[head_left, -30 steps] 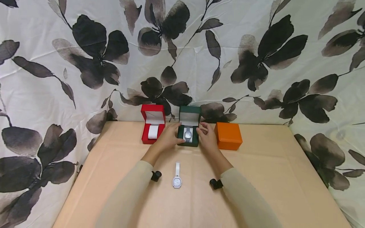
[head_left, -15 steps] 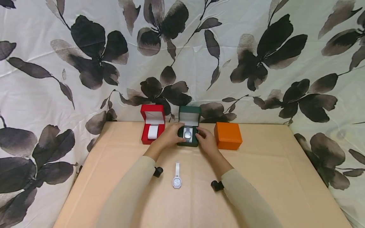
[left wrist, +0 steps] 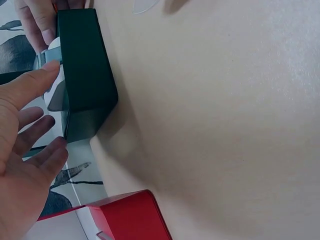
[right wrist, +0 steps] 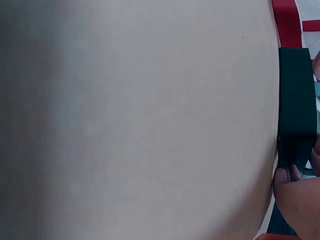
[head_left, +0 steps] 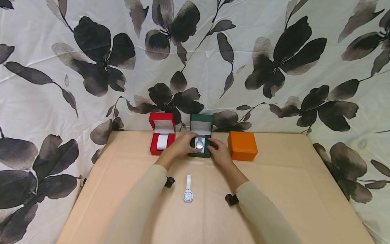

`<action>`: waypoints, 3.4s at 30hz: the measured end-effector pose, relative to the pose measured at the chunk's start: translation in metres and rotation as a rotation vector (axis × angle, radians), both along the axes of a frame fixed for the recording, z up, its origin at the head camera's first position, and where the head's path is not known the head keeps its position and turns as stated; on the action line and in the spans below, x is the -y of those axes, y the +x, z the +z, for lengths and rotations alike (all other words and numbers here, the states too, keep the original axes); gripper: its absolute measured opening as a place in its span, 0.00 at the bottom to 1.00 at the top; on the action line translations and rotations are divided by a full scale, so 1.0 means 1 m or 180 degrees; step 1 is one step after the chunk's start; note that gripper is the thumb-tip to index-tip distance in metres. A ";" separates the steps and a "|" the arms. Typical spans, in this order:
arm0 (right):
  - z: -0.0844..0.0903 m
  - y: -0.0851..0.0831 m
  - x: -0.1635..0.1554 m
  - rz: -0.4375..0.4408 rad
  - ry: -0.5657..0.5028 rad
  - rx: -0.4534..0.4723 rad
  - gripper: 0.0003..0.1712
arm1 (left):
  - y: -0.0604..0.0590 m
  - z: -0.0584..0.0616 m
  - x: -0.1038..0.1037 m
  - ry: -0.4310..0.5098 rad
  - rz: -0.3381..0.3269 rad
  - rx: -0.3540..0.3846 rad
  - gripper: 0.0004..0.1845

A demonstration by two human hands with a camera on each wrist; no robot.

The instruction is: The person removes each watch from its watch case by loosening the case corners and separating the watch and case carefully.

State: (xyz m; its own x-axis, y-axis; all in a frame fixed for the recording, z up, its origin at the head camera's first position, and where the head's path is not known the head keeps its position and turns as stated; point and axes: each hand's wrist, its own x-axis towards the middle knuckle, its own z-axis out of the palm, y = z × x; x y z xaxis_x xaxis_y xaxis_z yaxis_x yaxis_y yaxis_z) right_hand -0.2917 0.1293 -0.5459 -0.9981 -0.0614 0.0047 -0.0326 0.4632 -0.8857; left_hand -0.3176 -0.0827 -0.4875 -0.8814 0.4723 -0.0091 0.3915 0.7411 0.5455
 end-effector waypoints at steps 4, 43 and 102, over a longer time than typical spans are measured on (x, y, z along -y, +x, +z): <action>0.002 0.001 0.001 0.0008 0.0019 0.0013 0.25 | -0.001 0.001 -0.001 -0.0089 -0.0026 0.0006 0.35; -0.001 -0.007 -0.004 -0.0007 0.0123 -0.0045 0.24 | -0.010 0.013 -0.013 -0.0879 -0.0030 0.0333 0.38; 0.003 0.010 0.002 -0.0051 0.0086 -0.0038 0.25 | 0.007 -0.014 -0.004 0.0392 -0.0025 -0.0118 0.39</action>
